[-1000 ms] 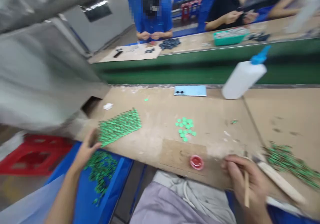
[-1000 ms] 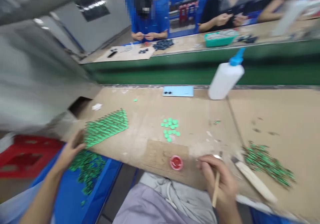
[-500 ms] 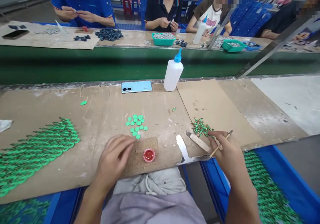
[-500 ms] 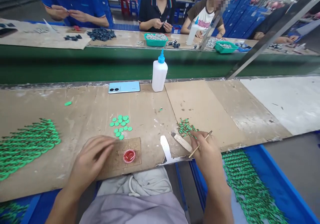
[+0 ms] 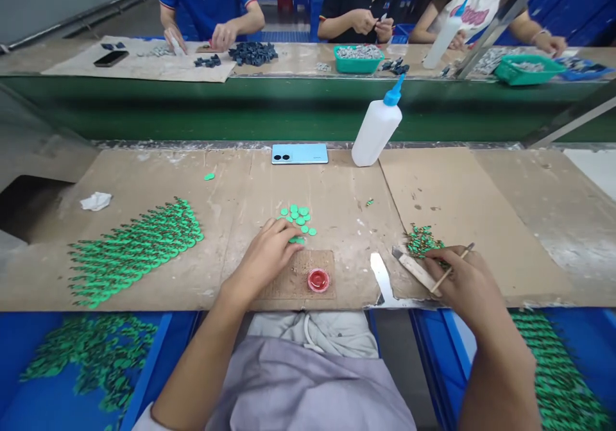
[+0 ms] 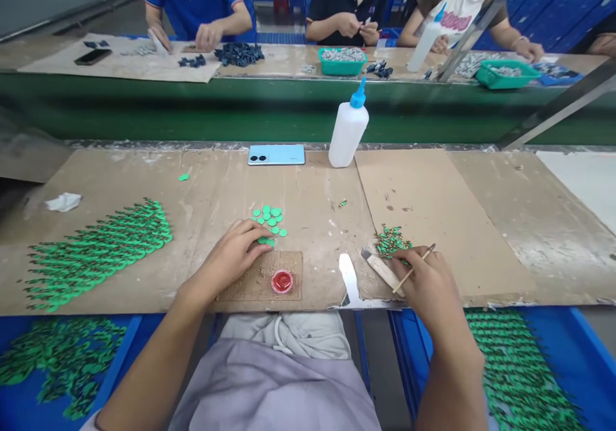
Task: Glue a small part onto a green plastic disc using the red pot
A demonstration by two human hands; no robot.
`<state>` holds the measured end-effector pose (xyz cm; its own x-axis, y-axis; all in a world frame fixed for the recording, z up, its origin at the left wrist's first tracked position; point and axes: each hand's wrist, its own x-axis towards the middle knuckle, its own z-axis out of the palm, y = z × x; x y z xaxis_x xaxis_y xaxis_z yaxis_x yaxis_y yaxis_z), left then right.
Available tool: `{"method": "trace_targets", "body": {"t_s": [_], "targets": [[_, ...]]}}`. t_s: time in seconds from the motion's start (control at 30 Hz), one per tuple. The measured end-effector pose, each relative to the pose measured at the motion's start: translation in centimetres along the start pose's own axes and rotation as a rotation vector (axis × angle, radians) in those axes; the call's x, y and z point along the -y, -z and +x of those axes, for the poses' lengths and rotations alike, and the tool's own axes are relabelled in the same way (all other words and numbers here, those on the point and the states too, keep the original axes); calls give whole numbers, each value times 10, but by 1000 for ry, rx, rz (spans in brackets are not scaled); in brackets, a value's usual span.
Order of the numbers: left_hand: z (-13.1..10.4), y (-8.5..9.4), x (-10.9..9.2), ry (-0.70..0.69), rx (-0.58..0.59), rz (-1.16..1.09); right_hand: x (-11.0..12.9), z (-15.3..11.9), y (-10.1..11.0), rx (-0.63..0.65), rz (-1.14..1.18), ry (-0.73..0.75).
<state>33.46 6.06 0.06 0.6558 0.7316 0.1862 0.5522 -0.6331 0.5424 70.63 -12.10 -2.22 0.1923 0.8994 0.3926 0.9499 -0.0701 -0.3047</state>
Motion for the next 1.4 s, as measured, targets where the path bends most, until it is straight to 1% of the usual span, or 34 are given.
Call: {"method": "trace_targets", "body": {"t_s": [0.07, 0.1, 0.23, 0.27, 0.3, 0.37, 0.47, 0.53, 0.6, 0.67, 0.7, 0.77, 0.8, 0.87, 0.93, 1.0, 1.07, 1.1, 1.17, 1.23, 1.27, 1.33, 1.4], "targets": [[-3, 2, 1, 34, 8, -42, 1, 1, 3, -23, 29, -28], [-4, 2, 1, 50, 10, -63, 3, 2, 4, -46, 47, -68], [-5, 4, 0, 94, -1, -102, 14, 3, 11, -129, 132, -335], [-5, 4, 0, 90, -6, -95, 17, 4, 12, -135, 156, -375], [-4, 4, 1, 79, -12, -86, 19, 5, 13, -136, 175, -388], [-4, 3, 4, 46, -39, -63, 22, 7, 14, -107, 185, -360], [-4, -2, 11, 21, -121, -38, 24, 9, 17, -74, 167, -306], [-6, -5, 14, 24, -170, -61, 27, 8, 18, -90, 164, -295], [-8, -6, 13, 50, -212, -115, 35, 5, 19, -124, 216, -344], [-12, -4, 8, 117, -263, -213, 47, 3, 18, -173, 389, -420], [-15, -2, 4, 160, -292, -287, 56, 3, 17, -197, 532, -448], [-22, 2, -6, 250, -338, -470, 75, 4, 13, -220, 909, -465], [-25, 3, -11, 288, -353, -562, 86, 6, 10, -204, 1101, -471], [-35, 6, -22, 351, -381, -718, 107, 11, 4, -118, 1425, -497], [-44, 8, -32, 410, -431, -888, 125, 19, -4, -23, 1651, -566], [-54, 8, -41, 503, -459, -1091, 139, 26, -13, 52, 1810, -657], [-61, 9, -48, 608, -442, -1247, 147, 32, -23, 111, 1915, -726], [-63, 10, -51, 644, -428, -1289, 150, 35, -28, 133, 1941, -747], [-67, 10, -53, 664, -401, -1323, 151, 37, -36, 188, 1930, -762], [-71, 11, -52, 646, -382, -1316, 149, 35, -39, 247, 1819, -730], [-72, 11, -51, 634, -389, -1301, 147, 32, -39, 271, 1725, -688], [-76, 11, -47, 616, -427, -1259, 141, 26, -32, 276, 1480, -543], [-79, 10, -43, 608, -446, -1224, 132, 20, -22, 199, 1208, -378]]}}
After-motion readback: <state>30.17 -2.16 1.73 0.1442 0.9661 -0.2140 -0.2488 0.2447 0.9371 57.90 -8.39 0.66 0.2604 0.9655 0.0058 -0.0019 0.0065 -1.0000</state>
